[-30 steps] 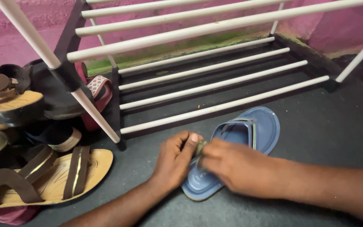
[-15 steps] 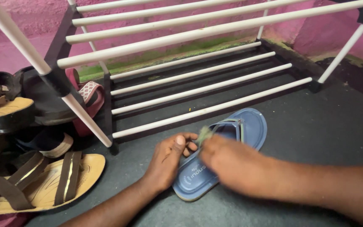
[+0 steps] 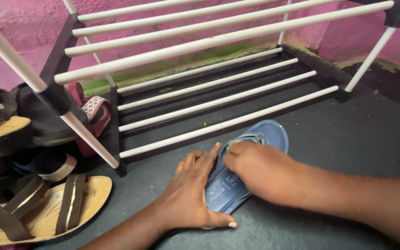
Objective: The person wipes the horizontal bars of a white shoe rack with a cloth, then cleans a blue flip-flop on the floor. The person handles the rack bars and the flip-flop one at a time.
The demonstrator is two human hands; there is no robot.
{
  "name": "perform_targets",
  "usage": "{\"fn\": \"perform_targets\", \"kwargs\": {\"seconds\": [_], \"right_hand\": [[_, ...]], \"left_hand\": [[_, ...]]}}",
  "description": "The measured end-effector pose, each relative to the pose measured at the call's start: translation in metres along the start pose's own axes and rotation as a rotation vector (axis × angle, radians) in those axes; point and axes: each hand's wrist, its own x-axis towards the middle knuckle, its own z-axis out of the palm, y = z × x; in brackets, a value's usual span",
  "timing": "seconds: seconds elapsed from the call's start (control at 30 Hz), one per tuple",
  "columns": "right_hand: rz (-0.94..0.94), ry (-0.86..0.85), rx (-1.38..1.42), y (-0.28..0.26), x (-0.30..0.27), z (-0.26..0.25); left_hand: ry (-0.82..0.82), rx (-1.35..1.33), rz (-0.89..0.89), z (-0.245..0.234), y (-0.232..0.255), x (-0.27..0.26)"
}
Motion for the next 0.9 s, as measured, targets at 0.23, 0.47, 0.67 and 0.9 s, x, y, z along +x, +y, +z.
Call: {"fn": "perform_targets", "kwargs": {"seconds": [0.23,0.47,0.67,0.9], "right_hand": [[0.232,0.229,-0.102,0.021,-0.012,-0.059],[0.448,-0.085,-0.197,0.031,0.0,-0.054],[0.446,0.198,-0.03,0.067,-0.029,-0.06],[0.234,0.197,0.017,0.092,-0.016,0.004]], "left_hand": [[-0.034,-0.044,-0.083,-0.008,0.011,-0.001],[0.086,0.201,-0.073,-0.004,0.013,0.001],[0.109,0.207,-0.06,-0.001,0.011,-0.005],[0.124,0.198,-0.069,0.0,0.01,-0.002]]}}
